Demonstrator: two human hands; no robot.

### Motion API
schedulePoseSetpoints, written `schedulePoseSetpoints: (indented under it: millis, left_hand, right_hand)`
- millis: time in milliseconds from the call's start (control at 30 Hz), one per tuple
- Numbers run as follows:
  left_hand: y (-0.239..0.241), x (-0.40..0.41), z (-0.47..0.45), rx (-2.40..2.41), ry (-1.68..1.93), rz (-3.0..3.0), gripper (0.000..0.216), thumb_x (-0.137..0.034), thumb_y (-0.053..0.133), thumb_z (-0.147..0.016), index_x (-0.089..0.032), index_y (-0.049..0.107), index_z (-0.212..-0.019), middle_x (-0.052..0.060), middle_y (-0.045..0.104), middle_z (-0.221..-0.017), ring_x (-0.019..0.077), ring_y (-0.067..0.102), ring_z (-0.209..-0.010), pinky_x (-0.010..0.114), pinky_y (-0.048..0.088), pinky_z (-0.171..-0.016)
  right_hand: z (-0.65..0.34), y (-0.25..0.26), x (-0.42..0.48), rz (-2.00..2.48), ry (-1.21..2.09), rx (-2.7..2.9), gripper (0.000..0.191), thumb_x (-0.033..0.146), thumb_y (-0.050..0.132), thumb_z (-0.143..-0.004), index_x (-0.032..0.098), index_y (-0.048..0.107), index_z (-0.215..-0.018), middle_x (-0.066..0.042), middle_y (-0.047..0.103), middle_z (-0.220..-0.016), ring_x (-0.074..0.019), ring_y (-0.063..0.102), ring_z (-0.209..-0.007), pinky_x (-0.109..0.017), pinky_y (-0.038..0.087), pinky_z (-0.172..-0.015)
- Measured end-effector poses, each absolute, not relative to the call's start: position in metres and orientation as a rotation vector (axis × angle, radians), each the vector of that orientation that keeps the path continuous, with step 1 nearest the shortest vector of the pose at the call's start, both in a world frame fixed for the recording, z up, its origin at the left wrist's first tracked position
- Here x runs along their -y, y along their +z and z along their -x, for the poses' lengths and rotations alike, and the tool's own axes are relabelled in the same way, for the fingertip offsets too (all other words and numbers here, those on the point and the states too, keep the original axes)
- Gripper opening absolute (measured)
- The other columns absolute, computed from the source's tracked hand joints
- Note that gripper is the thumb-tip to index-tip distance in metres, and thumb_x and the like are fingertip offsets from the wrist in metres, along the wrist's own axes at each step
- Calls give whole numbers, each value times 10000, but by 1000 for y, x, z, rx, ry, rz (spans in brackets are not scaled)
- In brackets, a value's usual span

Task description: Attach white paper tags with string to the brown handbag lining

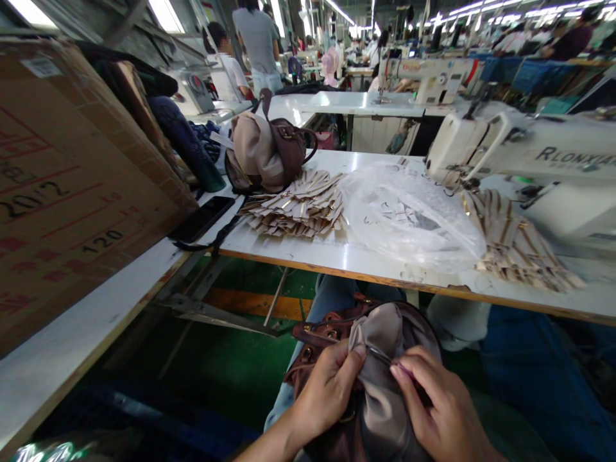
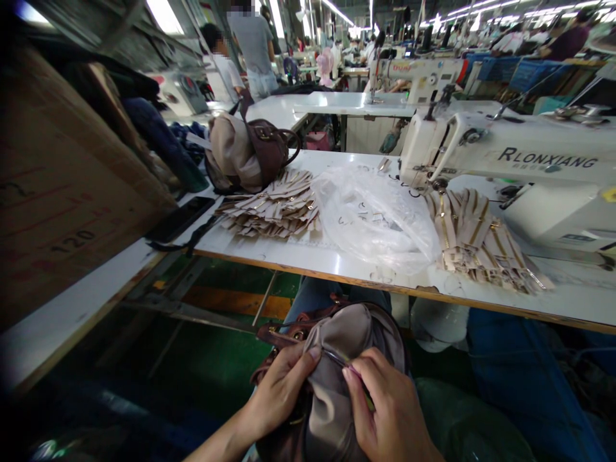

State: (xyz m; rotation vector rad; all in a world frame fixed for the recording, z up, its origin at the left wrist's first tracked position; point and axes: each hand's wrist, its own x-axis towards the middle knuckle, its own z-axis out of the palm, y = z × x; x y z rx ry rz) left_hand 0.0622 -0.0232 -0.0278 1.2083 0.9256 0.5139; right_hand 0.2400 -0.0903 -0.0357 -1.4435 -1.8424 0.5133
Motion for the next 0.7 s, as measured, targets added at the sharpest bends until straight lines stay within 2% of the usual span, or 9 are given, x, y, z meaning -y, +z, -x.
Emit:
schedulePoseSetpoints:
  millis: [233,433,700]
  left_hand:
    - [-30,23,-61,-918,511,-1225,360,-426,407,-924,-137,547,-761,-2,504,-727,130,450,-695,211,370,-659]
    - [-31,24,-61,-920,510,-1248,365,-435,410,-919,-136,552,-766,-4,503,-728,120,427,-665,201,357,-625]
    - [-27,20,-62,-897,487,-1182,398,-477,404,-910,-137,516,-736,-20,428,-661,99,350,-598,195,299,-557]
  right_hand:
    - [-240,-35,89,1433,441,1833,115,117,426,-905,178,524,-906,-44,575,-804,-143,601,-731,-235,459,-654]
    - [-238,-33,87,1470,447,1847,129,135,412,-917,180,523,-869,-45,565,-791,-145,594,-715,-240,457,-632]
    - [-238,-42,87,1383,518,1775,124,119,422,-916,184,526,-933,-43,564,-831,-141,579,-765,-235,448,-695]
